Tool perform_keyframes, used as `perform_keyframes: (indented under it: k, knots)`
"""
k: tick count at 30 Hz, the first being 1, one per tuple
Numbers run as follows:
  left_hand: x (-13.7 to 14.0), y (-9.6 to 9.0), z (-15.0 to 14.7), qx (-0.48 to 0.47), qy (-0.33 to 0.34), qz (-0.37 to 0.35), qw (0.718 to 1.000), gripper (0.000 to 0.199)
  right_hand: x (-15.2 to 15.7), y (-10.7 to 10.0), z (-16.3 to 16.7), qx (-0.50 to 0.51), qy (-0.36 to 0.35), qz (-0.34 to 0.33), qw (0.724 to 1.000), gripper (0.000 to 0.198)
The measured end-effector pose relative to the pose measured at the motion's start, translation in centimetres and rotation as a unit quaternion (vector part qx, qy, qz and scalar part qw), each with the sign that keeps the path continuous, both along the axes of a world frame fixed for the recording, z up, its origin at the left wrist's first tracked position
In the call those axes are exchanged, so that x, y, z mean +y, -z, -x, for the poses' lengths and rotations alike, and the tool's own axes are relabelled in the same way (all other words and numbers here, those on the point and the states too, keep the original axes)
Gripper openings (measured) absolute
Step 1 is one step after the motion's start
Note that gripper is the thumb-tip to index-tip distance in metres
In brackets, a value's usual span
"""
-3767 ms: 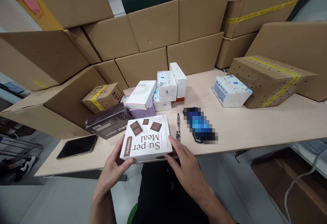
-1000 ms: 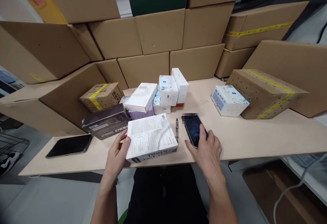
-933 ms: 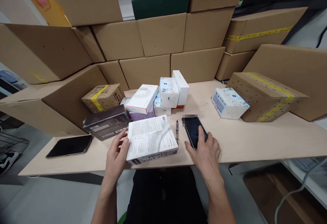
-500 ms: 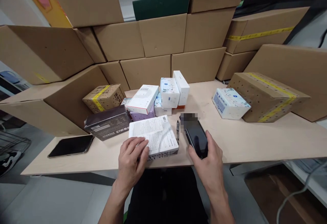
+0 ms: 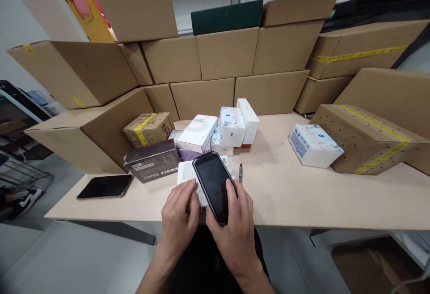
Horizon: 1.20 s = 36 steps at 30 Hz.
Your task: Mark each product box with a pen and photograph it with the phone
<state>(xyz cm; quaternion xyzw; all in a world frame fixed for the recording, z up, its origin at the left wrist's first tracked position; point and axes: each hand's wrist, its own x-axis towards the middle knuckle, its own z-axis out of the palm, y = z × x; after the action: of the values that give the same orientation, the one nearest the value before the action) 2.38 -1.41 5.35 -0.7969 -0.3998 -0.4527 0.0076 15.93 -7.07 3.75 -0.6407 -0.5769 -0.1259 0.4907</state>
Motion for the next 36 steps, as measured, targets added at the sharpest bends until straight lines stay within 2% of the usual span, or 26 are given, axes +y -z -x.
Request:
perform_keyframes:
  k: [6, 36]
  knots:
    - [0.13, 0.59, -0.50, -0.001, -0.017, 0.012, 1.000, 0.040, 0.15, 0.28, 0.34, -0.012, 0.014, -0.005, 1.000, 0.072]
    - [0.19, 0.25, -0.45, 0.012, -0.001, 0.031, 0.999, 0.048, 0.04, 0.01, 0.51, -0.011, 0.011, -0.009, 1.000, 0.070]
